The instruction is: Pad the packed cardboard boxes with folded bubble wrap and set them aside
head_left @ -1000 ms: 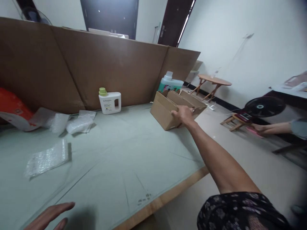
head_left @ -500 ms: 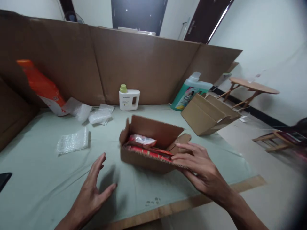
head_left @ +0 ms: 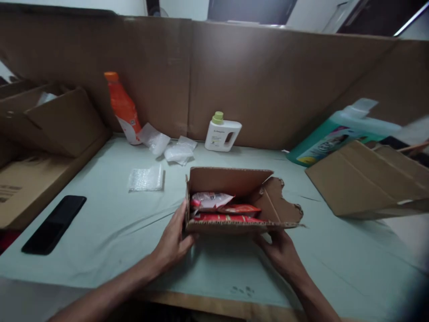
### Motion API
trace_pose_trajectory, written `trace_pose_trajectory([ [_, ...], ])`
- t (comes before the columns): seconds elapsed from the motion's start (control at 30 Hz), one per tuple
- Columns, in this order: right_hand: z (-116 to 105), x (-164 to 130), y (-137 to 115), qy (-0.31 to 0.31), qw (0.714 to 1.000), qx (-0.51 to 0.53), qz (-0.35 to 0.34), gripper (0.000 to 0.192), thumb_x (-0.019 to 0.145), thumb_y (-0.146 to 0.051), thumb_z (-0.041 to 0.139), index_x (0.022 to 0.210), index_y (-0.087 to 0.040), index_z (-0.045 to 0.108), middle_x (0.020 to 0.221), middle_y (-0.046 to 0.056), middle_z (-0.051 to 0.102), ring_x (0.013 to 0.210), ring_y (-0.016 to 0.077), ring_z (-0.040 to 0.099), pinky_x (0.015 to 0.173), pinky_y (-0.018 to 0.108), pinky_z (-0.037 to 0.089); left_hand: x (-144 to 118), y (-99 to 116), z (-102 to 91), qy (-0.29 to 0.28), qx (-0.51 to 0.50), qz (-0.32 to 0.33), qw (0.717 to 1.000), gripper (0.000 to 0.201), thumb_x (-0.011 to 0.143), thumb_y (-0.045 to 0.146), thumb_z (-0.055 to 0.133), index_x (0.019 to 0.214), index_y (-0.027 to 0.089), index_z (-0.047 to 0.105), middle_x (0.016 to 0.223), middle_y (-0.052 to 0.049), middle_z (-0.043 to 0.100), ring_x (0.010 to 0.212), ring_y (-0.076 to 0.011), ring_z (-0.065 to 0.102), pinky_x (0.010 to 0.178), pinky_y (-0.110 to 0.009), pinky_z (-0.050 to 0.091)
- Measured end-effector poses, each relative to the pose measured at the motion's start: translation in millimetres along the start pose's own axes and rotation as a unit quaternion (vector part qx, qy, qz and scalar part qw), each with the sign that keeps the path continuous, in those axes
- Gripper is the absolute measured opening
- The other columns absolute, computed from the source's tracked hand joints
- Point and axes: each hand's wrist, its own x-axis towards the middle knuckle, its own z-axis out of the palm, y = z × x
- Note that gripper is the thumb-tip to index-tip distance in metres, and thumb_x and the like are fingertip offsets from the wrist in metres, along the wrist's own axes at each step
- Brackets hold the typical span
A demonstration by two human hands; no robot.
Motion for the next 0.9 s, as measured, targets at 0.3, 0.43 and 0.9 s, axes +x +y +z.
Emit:
trace_pose_trajectory([
  [0.3, 25.1, 39.2, 0.0, 0.021, 0.999, 0.026, 0.001, 0.052, 0.077, -0.053, 0.068, 0.117, -0.021, 0.061, 0.112, 0.013, 0.075, 0.092, 0.0288, 0.074, 0.079, 0.041, 0.06, 52.7, -25.6, -84.0, 0.052, 0.191, -0.047, 0.979, 0.053, 0.088, 0.028, 0.057, 0.14, 0.022, 0.051, 0.138, -0.012, 0.06, 0.127, -0.0258, 0.057, 0.107, -0.042, 0.047],
  [0.43, 22.5, 7.9, 15.1, 0.044, 0.998, 0.015, 0.032, 0.047, 0.081, -0.051, 0.063, 0.118, -0.022, 0.067, 0.117, 0.011, 0.075, 0.101, 0.028, 0.073, 0.088, 0.04, 0.059, 59.1, -49.9, -126.4, 0.125, 0.313, -0.164, 0.927, 0.042, 0.09, 0.039, 0.055, 0.125, 0.016, 0.062, 0.117, -0.014, 0.067, 0.106, -0.0274, 0.064, 0.092, -0.04, 0.052],
  [0.9, 104.1, 26.0, -93.4, -0.231, 0.966, -0.021, -0.115, 0.052, 0.089, -0.039, 0.057, 0.139, -0.022, 0.058, 0.138, 0.012, 0.065, 0.103, 0.0277, 0.07, 0.075, 0.039, 0.06, 79.8, -38.4, -128.1, 0.065, 0.312, -0.08, 0.944, 0.014, 0.079, 0.015, 0.056, 0.084, 0.021, 0.068, 0.113, -0.01, 0.071, 0.112, -0.0277, 0.062, 0.099, -0.042, 0.046],
])
